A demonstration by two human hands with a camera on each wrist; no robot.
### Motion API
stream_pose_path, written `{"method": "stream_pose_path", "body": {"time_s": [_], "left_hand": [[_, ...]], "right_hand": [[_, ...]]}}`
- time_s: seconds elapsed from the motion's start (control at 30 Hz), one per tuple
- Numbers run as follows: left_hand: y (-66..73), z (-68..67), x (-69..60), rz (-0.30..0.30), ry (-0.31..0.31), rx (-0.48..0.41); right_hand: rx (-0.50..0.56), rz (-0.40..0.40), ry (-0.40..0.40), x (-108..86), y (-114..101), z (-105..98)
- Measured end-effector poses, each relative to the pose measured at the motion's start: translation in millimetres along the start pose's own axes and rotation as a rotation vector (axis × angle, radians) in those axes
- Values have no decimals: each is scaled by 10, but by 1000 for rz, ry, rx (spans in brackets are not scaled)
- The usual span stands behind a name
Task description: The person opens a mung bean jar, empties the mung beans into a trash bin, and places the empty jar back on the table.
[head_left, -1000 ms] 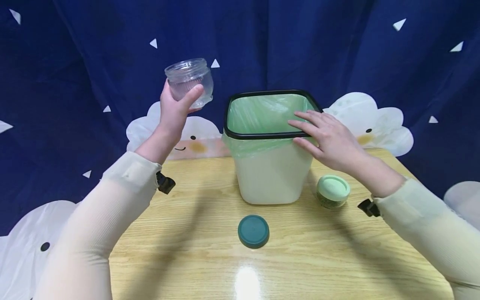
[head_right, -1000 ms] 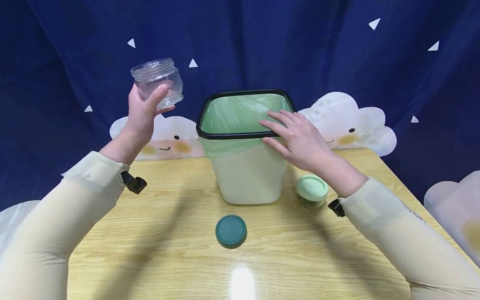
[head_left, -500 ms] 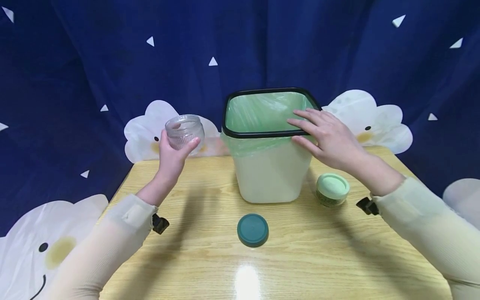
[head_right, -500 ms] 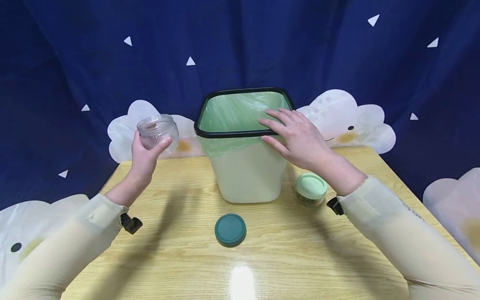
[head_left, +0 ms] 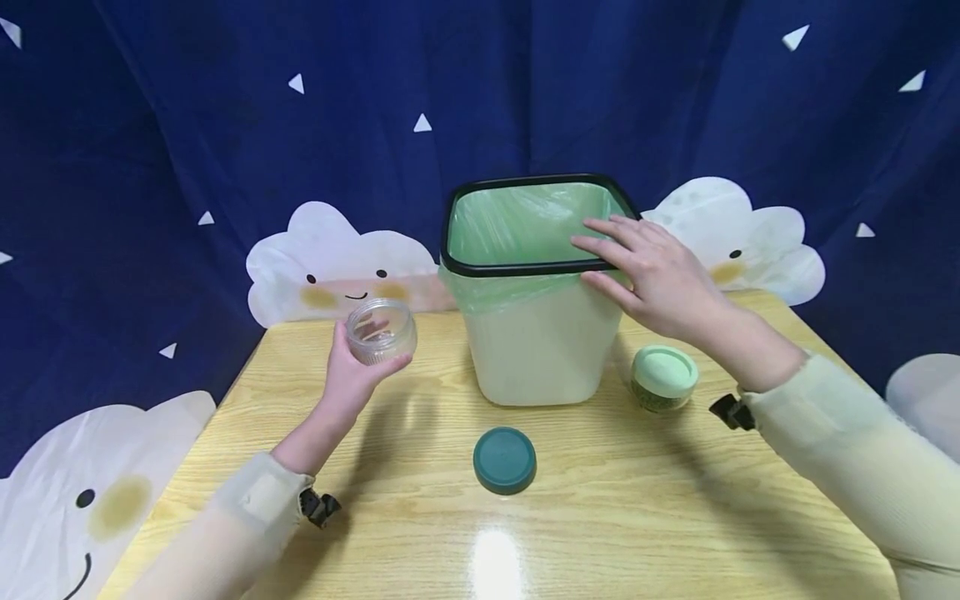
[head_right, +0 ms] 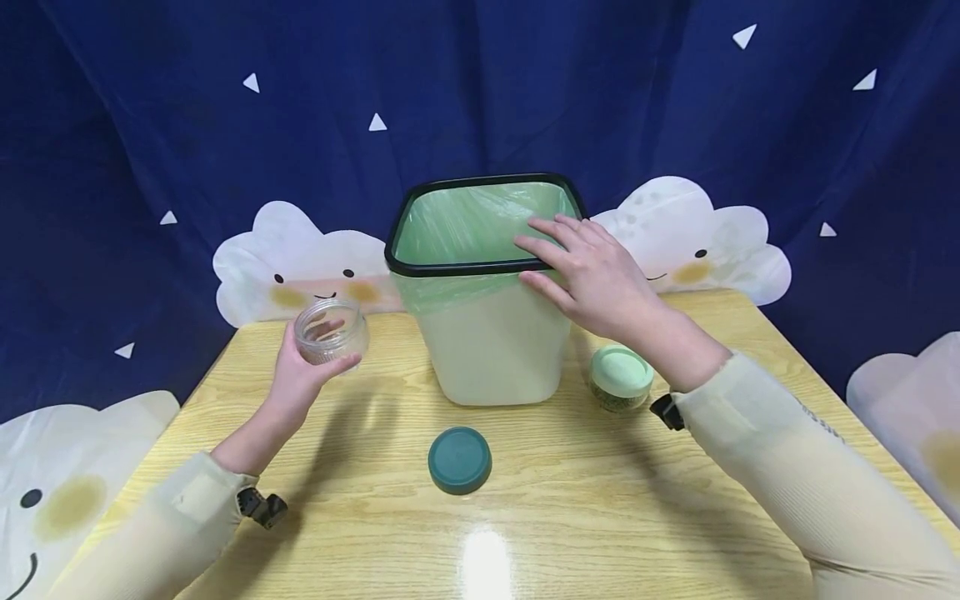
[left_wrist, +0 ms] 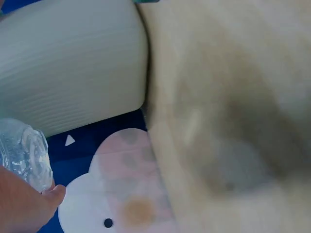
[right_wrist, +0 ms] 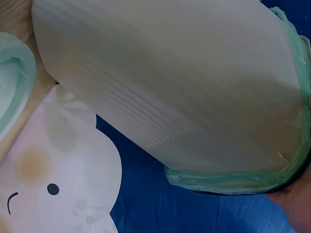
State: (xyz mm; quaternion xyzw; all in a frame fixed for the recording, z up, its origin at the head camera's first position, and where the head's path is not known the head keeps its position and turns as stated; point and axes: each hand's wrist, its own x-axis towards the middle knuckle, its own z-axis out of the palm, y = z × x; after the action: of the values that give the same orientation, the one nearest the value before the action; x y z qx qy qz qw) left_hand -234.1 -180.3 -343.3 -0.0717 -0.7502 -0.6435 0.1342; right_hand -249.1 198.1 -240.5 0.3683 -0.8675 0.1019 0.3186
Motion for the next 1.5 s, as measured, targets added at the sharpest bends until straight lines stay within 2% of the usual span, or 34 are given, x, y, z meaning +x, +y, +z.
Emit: {"method": "stream_pose_path", "body": {"time_s": [0.23,0.47,0.6,0.8,1.03,1.5], "left_hand": [[-174,-70,-108,-158,-12,22],[-296,-166,-148,-238,-27,103],[-373,-182,-152,-277,-3,87],[-463,-163,-153,-308,43,43],[-513,-148,-157,-354,-1,89],[-598,-120,-183,-374,-35,106]], "right_hand": [[2,-16,11,14,-11,3],[1,-13,7,13,-14,5],[0,-12,10,5,-9,6],[-2,-7,2,-2,-2,17],[3,-7,8,-16,-4,33],[-4,-19,27,-10,14,18]]}}
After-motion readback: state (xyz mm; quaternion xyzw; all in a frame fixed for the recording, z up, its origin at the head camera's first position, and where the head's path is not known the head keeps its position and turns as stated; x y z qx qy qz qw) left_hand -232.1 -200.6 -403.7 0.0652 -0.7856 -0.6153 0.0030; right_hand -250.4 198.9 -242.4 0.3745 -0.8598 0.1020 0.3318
